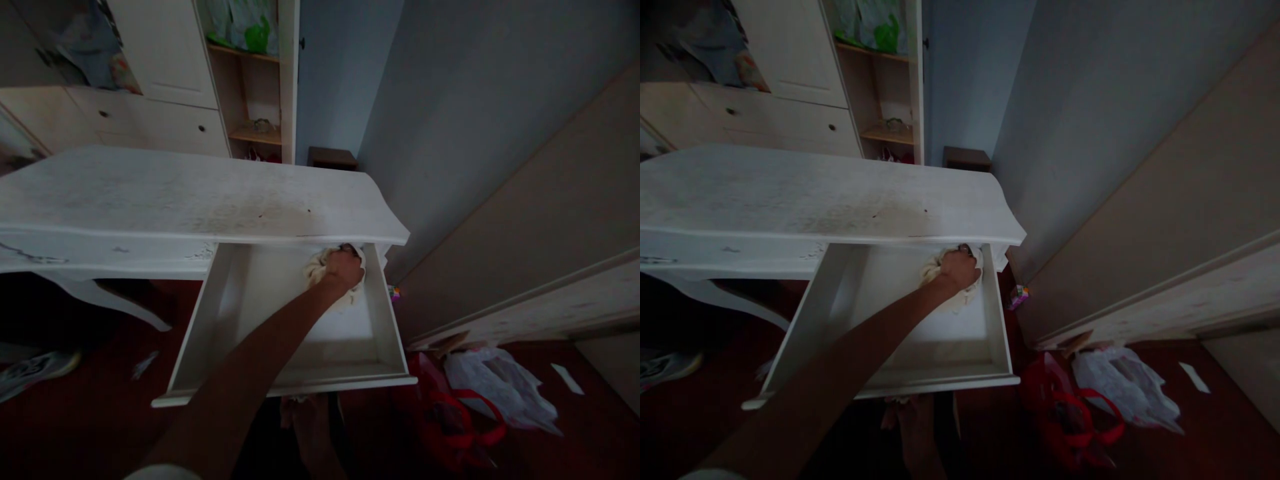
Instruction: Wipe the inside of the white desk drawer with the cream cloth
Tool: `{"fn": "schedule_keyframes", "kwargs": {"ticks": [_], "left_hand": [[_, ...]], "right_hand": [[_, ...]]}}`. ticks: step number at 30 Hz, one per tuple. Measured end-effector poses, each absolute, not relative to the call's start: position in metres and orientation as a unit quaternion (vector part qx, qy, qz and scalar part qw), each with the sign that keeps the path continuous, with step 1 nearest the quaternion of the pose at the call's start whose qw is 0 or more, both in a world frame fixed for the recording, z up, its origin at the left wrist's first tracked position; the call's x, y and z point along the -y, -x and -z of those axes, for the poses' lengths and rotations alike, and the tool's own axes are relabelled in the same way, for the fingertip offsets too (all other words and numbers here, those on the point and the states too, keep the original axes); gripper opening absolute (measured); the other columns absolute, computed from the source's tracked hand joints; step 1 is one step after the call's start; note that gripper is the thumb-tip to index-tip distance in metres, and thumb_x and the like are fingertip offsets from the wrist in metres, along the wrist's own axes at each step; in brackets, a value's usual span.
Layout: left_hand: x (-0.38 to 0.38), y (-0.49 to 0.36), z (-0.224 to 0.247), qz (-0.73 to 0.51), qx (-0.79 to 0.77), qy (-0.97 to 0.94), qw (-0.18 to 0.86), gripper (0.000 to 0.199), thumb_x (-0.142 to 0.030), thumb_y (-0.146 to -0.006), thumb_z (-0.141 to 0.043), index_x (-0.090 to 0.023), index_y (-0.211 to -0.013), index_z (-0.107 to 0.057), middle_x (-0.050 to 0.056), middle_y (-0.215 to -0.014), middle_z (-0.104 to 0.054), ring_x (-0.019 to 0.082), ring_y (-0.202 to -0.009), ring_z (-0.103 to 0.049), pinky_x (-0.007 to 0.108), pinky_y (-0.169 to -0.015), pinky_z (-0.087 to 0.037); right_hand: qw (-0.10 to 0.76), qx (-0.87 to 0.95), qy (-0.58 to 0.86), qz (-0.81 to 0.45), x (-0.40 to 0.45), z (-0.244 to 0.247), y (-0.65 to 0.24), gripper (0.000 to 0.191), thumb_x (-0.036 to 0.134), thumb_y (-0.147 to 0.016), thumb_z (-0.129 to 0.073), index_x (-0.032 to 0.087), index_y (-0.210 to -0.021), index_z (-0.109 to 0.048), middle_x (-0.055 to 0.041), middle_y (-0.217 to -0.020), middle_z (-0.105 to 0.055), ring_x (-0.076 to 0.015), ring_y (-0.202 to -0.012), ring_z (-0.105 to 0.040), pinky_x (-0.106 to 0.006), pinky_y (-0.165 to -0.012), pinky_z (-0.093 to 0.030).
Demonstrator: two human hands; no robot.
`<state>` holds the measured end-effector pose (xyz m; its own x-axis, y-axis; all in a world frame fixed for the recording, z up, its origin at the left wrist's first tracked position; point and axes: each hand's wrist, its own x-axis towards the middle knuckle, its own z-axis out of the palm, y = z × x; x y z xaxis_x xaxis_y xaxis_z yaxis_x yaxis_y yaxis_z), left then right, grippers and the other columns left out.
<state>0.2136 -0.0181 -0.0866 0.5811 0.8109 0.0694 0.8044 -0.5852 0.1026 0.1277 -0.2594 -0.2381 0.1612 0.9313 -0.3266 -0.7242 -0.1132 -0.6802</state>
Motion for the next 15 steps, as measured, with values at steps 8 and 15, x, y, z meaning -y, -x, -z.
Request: {"fn": "schedule_keyframes", "kwargs": {"ticks": [8,15], "left_hand": [[0.02,-0.217,0.082,-0.029,-0.419,-0.907,0.041,0.041,-0.035,-0.09,-0.047,-0.009,-0.109,-0.071,0.022,-0.117,-0.065,0.03,-0.103,-0.065,0.039,-0.085,-0.05],[0.067,-0.189,0.093,0.024,-0.337,-0.938,0.071,0.049,-0.046,-0.089,-0.044,-0.011,-0.11,-0.07,0.02,-0.114,-0.066,0.032,-0.099,-0.066,0.042,-0.08,-0.053]], "right_hand": [[0.667,0.126,0.351,-0.645,0.255,0.221,-0.124,0.039,0.054,-0.067,-0.078,0.018,-0.075,-0.066,-0.0029,-0.064,-0.07,-0.012,-0.041,-0.054,-0.024,-0.042,-0.04],[0.665,0.09,0.343,-0.657,0.253,0.219,-0.123,0.043,0.057,-0.065,-0.077,0.016,-0.069,-0.069,-0.0027,-0.06,-0.07,-0.0114,-0.038,-0.055,-0.022,-0.04,-0.04]]}}
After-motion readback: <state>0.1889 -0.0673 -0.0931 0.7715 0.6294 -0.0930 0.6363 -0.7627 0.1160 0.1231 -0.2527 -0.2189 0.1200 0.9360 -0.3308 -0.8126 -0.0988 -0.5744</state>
